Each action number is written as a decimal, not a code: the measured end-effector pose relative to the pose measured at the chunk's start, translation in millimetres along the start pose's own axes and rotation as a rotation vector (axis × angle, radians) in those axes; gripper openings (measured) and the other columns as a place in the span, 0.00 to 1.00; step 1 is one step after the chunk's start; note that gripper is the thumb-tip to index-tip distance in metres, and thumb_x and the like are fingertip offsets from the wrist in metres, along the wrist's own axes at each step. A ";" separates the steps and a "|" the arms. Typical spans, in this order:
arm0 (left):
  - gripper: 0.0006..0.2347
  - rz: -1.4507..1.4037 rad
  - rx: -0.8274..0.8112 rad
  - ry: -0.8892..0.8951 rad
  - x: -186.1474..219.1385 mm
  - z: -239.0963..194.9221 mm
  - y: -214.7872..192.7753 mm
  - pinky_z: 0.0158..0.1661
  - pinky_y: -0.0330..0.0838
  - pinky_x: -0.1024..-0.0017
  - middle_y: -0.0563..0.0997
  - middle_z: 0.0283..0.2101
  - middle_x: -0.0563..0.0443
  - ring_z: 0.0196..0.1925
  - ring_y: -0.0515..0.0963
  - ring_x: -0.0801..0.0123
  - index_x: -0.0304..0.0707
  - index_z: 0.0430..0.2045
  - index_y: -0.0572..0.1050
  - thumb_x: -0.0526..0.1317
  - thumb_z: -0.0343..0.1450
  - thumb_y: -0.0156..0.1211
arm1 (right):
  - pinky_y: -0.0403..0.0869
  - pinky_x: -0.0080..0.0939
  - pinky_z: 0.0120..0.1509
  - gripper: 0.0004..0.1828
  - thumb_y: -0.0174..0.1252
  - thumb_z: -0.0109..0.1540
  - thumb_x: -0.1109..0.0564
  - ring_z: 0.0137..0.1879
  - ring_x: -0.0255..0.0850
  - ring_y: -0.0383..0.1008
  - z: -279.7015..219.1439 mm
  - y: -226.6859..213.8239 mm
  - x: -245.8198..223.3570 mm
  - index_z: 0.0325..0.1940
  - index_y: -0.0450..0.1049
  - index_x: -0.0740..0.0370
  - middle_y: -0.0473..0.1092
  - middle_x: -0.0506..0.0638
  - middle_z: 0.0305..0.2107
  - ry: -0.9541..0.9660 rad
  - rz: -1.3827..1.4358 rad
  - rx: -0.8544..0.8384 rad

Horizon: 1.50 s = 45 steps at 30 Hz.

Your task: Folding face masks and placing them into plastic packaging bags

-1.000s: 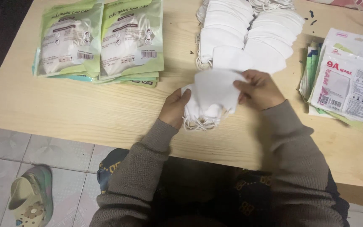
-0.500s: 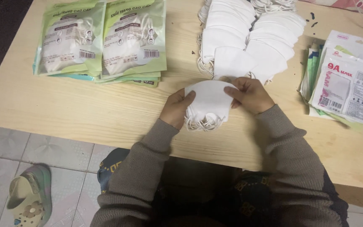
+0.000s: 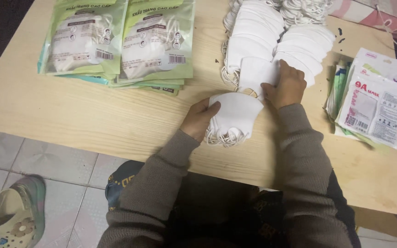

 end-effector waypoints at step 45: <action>0.22 -0.007 -0.035 -0.001 -6.3 1.5 5.0 0.57 0.74 0.56 0.75 0.59 0.31 0.59 0.75 0.57 0.21 0.63 0.66 0.39 0.77 0.58 | 0.68 0.64 0.59 0.41 0.78 0.56 0.53 0.58 0.65 0.69 -16.4 -15.9 79.3 0.69 0.68 0.65 0.71 0.68 0.51 0.079 -0.018 0.279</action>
Point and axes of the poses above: each hand's wrist, its own z-axis towards the middle knuckle, its own y-axis out of the palm, x = y × z, the point moved 6 cm from there along z, towards the middle knuckle
